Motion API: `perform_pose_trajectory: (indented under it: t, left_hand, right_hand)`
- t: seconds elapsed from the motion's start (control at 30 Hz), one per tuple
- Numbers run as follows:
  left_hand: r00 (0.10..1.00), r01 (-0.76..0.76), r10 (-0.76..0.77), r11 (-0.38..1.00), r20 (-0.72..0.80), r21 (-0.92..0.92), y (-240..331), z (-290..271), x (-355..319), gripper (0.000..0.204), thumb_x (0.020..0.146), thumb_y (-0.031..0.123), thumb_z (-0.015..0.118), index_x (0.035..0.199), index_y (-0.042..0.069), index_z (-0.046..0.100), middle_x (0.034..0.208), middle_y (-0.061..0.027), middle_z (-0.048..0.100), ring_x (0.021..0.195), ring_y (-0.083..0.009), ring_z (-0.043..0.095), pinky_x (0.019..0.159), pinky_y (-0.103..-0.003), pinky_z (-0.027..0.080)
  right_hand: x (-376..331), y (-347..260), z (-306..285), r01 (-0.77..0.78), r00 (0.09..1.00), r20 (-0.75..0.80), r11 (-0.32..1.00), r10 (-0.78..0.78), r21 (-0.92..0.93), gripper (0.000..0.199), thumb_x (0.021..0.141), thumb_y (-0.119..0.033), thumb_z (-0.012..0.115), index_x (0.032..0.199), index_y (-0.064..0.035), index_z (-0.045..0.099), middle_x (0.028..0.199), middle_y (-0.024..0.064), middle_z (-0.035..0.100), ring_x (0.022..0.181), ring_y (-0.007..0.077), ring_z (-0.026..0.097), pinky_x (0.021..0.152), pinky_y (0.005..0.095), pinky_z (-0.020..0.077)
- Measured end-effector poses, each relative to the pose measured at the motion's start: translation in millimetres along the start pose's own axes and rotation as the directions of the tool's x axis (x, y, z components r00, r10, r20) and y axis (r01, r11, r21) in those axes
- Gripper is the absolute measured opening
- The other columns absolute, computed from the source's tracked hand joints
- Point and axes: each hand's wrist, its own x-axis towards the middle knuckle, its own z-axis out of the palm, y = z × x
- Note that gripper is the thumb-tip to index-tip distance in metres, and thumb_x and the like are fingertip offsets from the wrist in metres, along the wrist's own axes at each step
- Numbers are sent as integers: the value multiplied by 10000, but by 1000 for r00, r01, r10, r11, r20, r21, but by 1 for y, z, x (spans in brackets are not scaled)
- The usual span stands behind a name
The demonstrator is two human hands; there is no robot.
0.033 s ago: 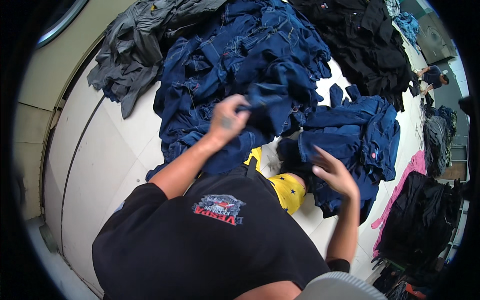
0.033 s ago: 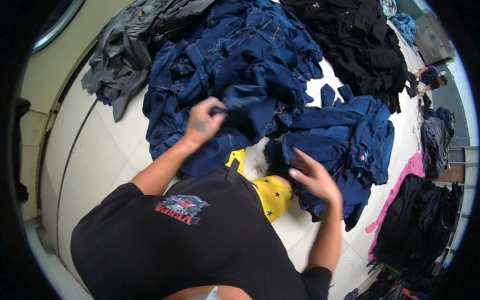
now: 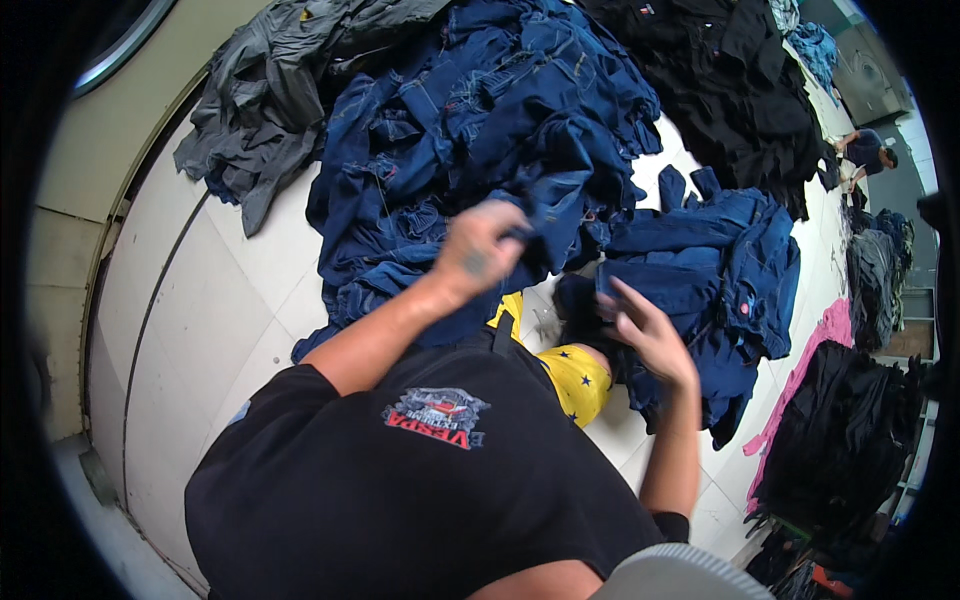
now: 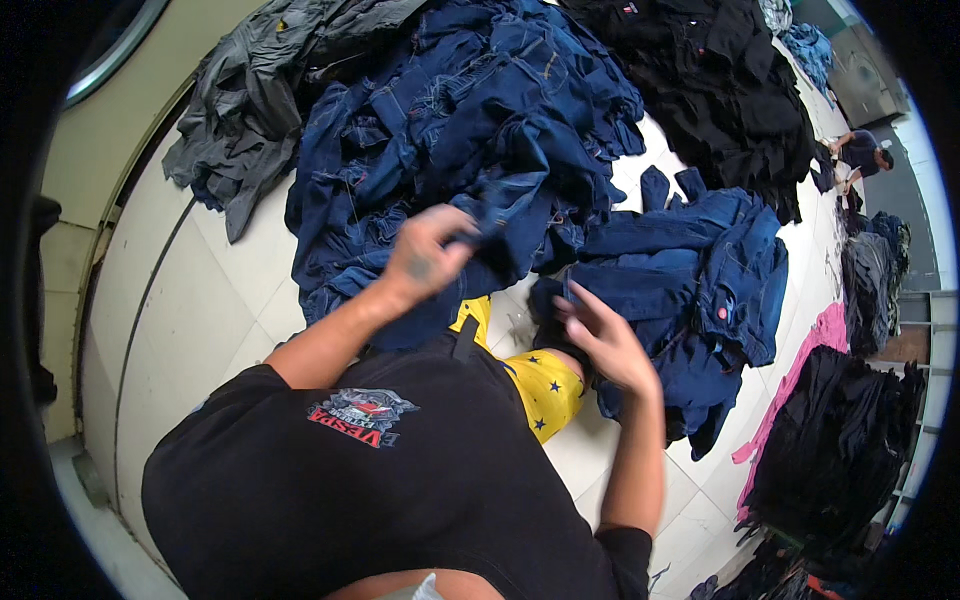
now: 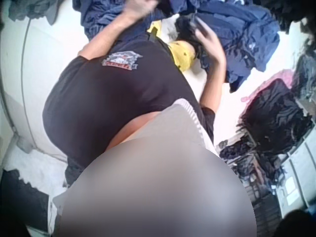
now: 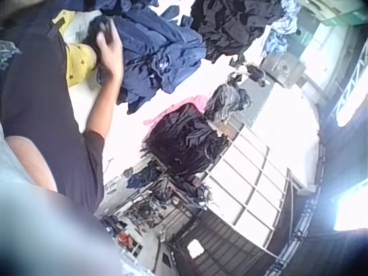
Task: The person sorts through a large pile of denim jeans on the floor, picking up individual pairs, briefly unfolding them, and placing them into a separate stack. The person handles the jeans one at a time, separating them from the main pile.
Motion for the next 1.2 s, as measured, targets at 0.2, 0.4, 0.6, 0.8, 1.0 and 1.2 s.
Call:
perform_pose_trajectory:
  t: [0.2, 0.4, 0.6, 0.8, 1.0, 1.2]
  left_hand:
    - [823, -323, 403, 912, 401, -253, 90, 10, -8, 367, 829, 189, 872, 1156, 72, 754, 1199, -140, 759, 1013, -317, 745, 922, -408, 606]
    - [965, -83, 76, 996, 252, 15, 52, -33, -13, 1467, 585, 495, 1041, 1724, 119, 197, 1749, -305, 221, 1471, -524, 485, 1201, -579, 425]
    - [601, 777, -269, 419, 753, -470, 74, 40, -34, 922, 826, -5, 758, 1659, 72, 370, 1451, -126, 645, 1343, -214, 604, 1185, -381, 449]
    - [529, 355, -128, 931, 839, -82, 119, 34, 49, 697, 972, 362, 699, 1508, -40, 508, 1331, -312, 692, 1277, -400, 681, 1092, -413, 508]
    - [396, 336, 168, 889, 903, -313, 152, 31, 99, 1040, 902, 285, 764, 1667, -65, 152, 1275, -362, 664, 1182, -377, 696, 959, -389, 569]
    - [609, 537, 93, 683, 788, -495, 44, 1, 140, 527, 998, 282, 790, 1436, 16, 663, 1141, -121, 812, 860, -156, 793, 650, -257, 584]
  right_hand:
    - [58, 25, 79, 291, 908, -416, 650, 43, 702, 402, 966, -33, 728, 1357, 1, 641, 1194, 128, 755, 1029, 253, 755, 914, 393, 622]
    - [0, 18, 63, 389, 921, -378, 152, -93, 909, 362, 1057, -197, 555, 1164, 91, 745, 1177, 229, 788, 1106, 352, 768, 1055, 501, 591]
    - [-42, -1, 35, 306, 847, -526, 742, 74, 596, 371, 1009, -166, 706, 1312, 49, 687, 1243, 158, 775, 1026, 257, 770, 962, 401, 605]
    - [-104, -110, 31, -179, 689, -481, 516, -542, -838, 1288, 649, -437, 1001, 1648, 55, 355, 1680, 333, 377, 1554, 475, 404, 1266, 513, 355]
    - [-31, -66, 101, 79, 510, -162, 233, -845, -969, 1373, 760, -220, 954, 1750, -104, 9, 1756, 370, 100, 1576, 601, 260, 1224, 615, 377]
    - [-55, -52, 17, -13, 870, -454, 913, -191, -408, 634, 913, -62, 773, 1513, -23, 573, 1328, 149, 719, 1166, 180, 683, 967, 267, 535]
